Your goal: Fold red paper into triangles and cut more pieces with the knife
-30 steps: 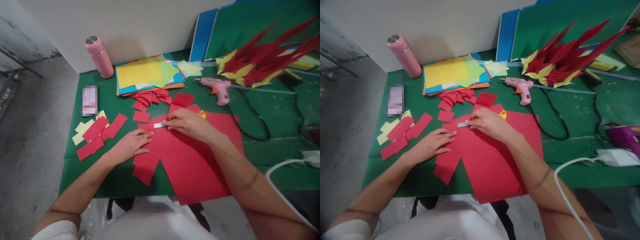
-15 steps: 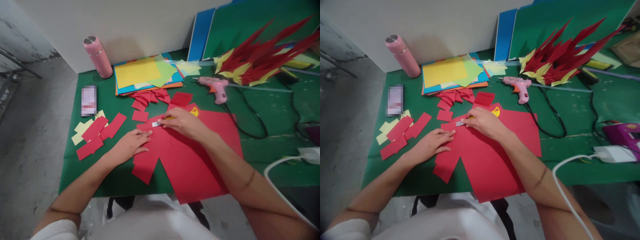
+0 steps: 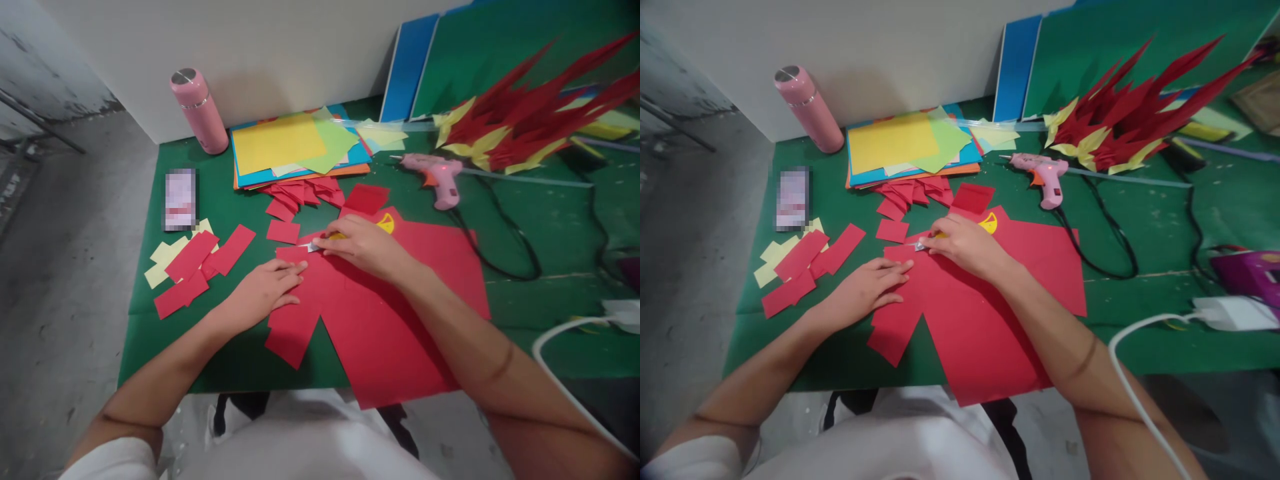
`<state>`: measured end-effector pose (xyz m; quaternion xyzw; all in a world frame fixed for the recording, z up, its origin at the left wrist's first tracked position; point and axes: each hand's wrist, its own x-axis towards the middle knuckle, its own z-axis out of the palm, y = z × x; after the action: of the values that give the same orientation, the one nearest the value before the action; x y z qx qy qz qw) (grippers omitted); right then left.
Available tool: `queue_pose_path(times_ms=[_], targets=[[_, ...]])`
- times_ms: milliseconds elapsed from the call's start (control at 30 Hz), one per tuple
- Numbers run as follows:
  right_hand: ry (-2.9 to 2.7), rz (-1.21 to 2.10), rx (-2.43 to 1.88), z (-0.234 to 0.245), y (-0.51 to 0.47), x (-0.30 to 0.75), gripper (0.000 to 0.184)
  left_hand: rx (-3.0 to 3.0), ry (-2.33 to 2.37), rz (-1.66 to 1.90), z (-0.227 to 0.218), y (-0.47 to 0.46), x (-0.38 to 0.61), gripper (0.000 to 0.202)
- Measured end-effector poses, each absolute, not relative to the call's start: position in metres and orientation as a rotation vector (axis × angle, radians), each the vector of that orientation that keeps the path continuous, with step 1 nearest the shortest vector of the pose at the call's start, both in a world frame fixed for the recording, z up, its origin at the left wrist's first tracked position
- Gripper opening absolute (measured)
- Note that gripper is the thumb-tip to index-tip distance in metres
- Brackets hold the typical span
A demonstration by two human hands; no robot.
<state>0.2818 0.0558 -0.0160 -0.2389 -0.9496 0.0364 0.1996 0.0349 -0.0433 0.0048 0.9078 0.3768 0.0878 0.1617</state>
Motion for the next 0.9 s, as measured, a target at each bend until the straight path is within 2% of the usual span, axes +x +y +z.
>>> queue_pose_path(times_ms=[233,533,667,900], targets=[[-2.663,0.137,-0.706,-0.017,0.056,0.269,0.035,2.573,1.073,0.297,0.002,-0.043,0.034,0.027],[-2.659,0.15,-0.618,-0.008,0.057,0.283,0.032,2.594,1.016,0.418,-0.004,-0.04,0.029,0.031],[-2.667,0.167,-0.582,-0.003,0.058,0.293,0.03,2.625,1.018,0.439,-0.009,-0.038,0.027,0.043],[-2.641,0.168,-0.637,-0.003,0.058,0.297,0.029,2.681,1.185,0.343,-0.011,-0.039,0.027,0.077]])
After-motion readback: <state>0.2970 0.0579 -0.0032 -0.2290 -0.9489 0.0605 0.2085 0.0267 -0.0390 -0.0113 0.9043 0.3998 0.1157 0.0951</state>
